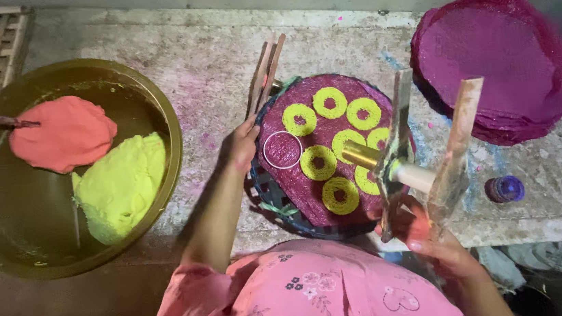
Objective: The person prepares a purple glittery base on a tray, then uses a manual dough press to form yellow dough into ring shapes and places them on the base. They repeat this process to create multiple yellow rings arranged on the purple surface.
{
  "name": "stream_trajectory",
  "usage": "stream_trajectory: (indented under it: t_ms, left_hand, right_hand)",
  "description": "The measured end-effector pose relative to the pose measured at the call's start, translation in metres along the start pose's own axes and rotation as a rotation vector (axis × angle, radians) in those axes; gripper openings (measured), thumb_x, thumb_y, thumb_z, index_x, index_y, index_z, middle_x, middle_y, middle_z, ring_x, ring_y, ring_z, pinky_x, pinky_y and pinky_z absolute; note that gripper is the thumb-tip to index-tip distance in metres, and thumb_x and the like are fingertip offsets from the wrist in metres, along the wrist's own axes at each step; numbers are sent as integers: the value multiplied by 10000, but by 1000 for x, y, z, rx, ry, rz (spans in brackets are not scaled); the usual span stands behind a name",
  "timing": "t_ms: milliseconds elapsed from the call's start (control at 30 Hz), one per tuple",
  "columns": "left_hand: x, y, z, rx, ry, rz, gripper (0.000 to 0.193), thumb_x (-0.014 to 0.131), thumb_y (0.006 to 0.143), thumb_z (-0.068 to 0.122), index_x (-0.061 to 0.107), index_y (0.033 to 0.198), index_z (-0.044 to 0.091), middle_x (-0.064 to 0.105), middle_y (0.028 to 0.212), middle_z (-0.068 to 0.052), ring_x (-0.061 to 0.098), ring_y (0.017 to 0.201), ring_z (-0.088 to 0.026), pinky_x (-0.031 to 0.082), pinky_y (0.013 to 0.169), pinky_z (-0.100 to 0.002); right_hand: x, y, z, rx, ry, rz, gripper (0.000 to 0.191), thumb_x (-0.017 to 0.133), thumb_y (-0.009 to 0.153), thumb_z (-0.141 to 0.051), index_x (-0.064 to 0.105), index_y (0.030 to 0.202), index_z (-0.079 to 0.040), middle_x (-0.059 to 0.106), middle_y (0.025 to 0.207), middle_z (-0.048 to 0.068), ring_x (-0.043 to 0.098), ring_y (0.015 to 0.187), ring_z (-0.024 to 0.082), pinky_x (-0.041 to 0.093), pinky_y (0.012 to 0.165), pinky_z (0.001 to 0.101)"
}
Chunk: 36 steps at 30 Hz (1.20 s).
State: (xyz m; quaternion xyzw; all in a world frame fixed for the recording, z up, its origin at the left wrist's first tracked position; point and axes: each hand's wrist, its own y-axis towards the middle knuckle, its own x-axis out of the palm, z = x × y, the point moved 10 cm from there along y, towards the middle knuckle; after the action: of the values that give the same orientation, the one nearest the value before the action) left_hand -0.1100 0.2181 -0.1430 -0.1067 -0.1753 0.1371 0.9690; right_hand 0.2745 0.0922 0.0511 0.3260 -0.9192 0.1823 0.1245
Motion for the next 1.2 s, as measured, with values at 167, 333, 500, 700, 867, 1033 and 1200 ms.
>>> stream_trajectory:
  t_ms: [167, 333, 500, 700, 867, 1033, 1200]
  left_hand:
    - [1, -96, 7, 97, 109, 281, 418, 514, 1027, 90, 575, 1439, 62, 666, 1361, -120, 622, 1172, -165, 479, 1037, -334]
    - [22, -128, 74, 427, 121, 307, 559, 608, 1018, 161, 442, 1522, -12, 524, 1526, -178, 478, 1394, -265, 337, 1194, -404]
    - [72, -125, 132, 220, -851, -290, 858, 643, 1034, 465, 352, 1626, -83, 405, 1661, -249, 372, 1546, -369, 260, 1315, -469]
    - [131, -157, 202, 234, -962, -876, 845, 706, 906, 376, 389, 1635, 88, 531, 1434, -95, 440, 1465, -321, 310, 1254, -477]
    - [130, -130, 196, 314, -967, -770, 379, 642, 903, 199, 546, 1247, 75, 534, 1115, -50, 507, 1156, -222, 362, 1093, -364]
    - [121, -95, 165, 268, -1174, -647, 383, 650, 780, 207, 539, 1143, 152, 556, 1083, -1, 555, 1194, -219, 386, 1180, -443]
    - [105, -81, 145, 338, -1404, -702, 352, 690, 945, 416, 540, 1129, 155, 569, 1049, 1, 566, 1058, -183, 439, 1128, -424]
  right_hand:
    - [-3, 4, 3, 10, -62, 61, 1030, 797, 731, -341, 258, 1561, -53, 570, 1390, 223, 581, 1308, 357, 391, 1102, 461]
    - [-41, 40, 51, 335, 76, 309, 788, 587, 1008, -509, 413, 1503, 80, 562, 1251, 270, 580, 1133, 404, 454, 1025, 581]
    - [1, 52, 55, 390, -15, -333, 767, 419, 1021, -544, 354, 1581, -24, 503, 1496, 189, 509, 1341, 306, 388, 1131, 474]
    - [-3, 46, 43, 737, -141, -379, 811, 391, 952, -599, 344, 1571, -76, 508, 1541, 136, 495, 1414, 292, 376, 1183, 444]
    - [-4, 67, -17, 725, -378, -467, 822, 338, 979, -635, 430, 1543, -44, 677, 1378, 189, 638, 1266, 310, 461, 1107, 447]
    - [-2, 84, -32, 807, -656, -321, 853, 287, 954, -703, 577, 1396, -33, 741, 1219, 129, 650, 1046, 218, 493, 947, 411]
    - [24, 99, -27, 773, -767, -265, 809, 236, 913, -706, 591, 1350, -124, 711, 1107, 59, 655, 966, 170, 539, 891, 351]
